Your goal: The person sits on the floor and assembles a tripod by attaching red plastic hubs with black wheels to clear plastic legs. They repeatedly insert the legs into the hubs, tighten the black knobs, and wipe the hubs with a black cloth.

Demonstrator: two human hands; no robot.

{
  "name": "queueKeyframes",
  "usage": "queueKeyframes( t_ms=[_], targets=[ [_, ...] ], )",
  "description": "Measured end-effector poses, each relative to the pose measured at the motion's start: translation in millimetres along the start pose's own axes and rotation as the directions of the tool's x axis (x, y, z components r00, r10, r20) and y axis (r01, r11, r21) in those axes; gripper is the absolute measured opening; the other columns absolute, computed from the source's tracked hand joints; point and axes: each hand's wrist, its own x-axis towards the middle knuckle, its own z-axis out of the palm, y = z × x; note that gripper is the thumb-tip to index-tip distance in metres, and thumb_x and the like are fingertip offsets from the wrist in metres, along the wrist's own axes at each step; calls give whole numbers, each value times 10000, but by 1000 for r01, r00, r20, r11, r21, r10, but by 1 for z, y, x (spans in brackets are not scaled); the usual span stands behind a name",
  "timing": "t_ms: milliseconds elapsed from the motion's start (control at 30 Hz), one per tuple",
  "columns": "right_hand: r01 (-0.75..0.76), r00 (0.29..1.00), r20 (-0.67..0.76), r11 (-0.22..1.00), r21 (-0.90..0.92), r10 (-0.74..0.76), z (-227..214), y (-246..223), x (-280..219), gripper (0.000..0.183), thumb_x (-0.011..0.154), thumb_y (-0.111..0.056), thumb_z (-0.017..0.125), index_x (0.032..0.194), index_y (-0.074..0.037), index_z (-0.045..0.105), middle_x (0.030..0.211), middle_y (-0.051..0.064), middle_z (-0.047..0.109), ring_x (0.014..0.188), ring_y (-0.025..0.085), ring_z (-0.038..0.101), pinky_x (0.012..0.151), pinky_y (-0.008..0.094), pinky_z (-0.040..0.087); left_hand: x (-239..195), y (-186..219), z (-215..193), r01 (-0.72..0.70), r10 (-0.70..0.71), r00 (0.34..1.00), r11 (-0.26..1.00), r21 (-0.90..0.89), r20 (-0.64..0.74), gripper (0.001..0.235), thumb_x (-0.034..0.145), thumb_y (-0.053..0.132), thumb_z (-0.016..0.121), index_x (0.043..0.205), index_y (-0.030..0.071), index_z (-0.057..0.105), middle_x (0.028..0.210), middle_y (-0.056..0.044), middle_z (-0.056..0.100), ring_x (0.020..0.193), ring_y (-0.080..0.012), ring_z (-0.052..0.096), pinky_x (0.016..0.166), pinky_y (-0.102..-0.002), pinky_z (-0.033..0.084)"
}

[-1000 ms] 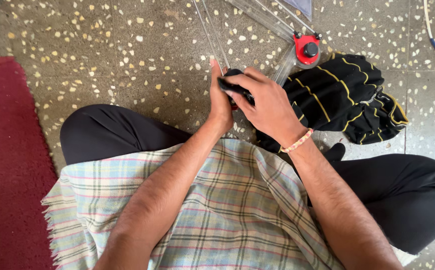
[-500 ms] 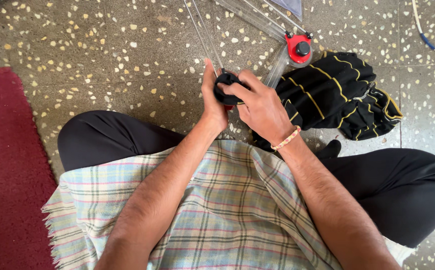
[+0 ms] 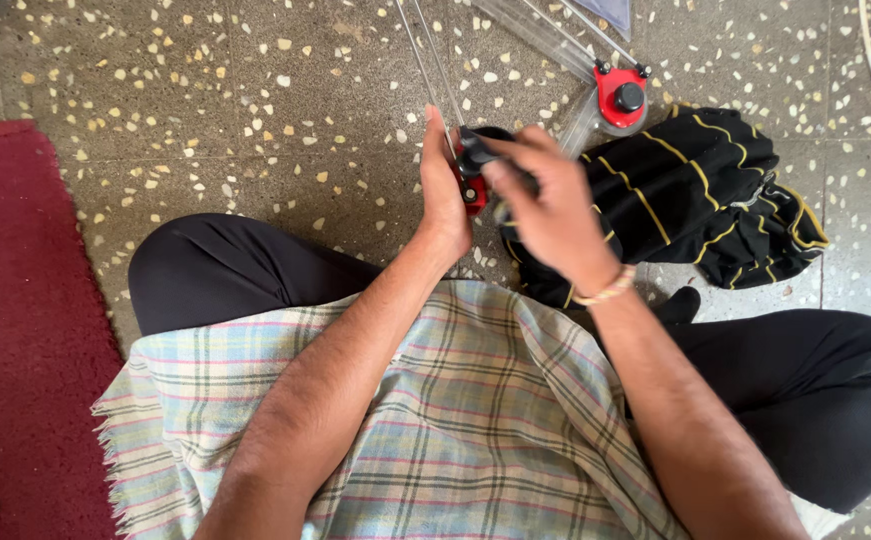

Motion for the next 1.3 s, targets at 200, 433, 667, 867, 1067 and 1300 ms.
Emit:
queueKeyframes(
  t_ms=[200,433,667,867,1067,1300],
  targets=[
    [-140,990,26,990,18,140,19,-12,-15,177,935,-71,770,1052,29,685,874,74,621,767,155,564,697,300,450,7,5,-12,-47,46,998,999,-17,-50,650,991,713,418,875,101,602,794,-36,632,701,-139,567,639,-317,476],
    [-273,960,-81,962,-33,269,-7,-17,-6,197,962,-112,812,1016,14,671,839,48,673,778,109,604,706,262,483,8,6,-8,-41,39,999,996,80,28,766,963,781,385,875,78,676,689,-18,566,597,-134,514,542,-285,404],
    [-35,995,-99,998,-47,30,16,-3,-4,417,907,-112,866,1238,20,648,1131,111,700,1040,170,682,932,314,548,1,9,-3,-3,2,999,1000,10,38,657,951,735,416,885,120,637,776,16,598,719,-124,590,600,-316,468],
    [-89,949,-312,983,-160,35,-12,13,14,349,975,-32,812,1281,-12,645,1167,93,709,1063,171,706,987,311,576,-1,17,0,9,-10,1000,998,62,27,772,936,789,398,891,82,705,672,18,555,570,-114,490,502,-288,369],
    [-64,992,-115,998,-19,61,1,9,4,560,842,10,855,1333,2,585,1053,86,641,973,148,626,896,281,531,-6,18,5,71,-73,997,992,105,21,743,893,758,339,910,116,713,681,28,632,576,-68,531,488,-266,354],
    [-129,965,-214,984,119,153,-20,1,15,372,1003,7,762,1348,-38,630,1168,50,690,1020,115,650,921,259,540,-9,24,8,31,-33,999,993,115,21,778,947,781,352,901,87,701,715,-19,608,588,-102,545,531,-271,437]
  ],
)
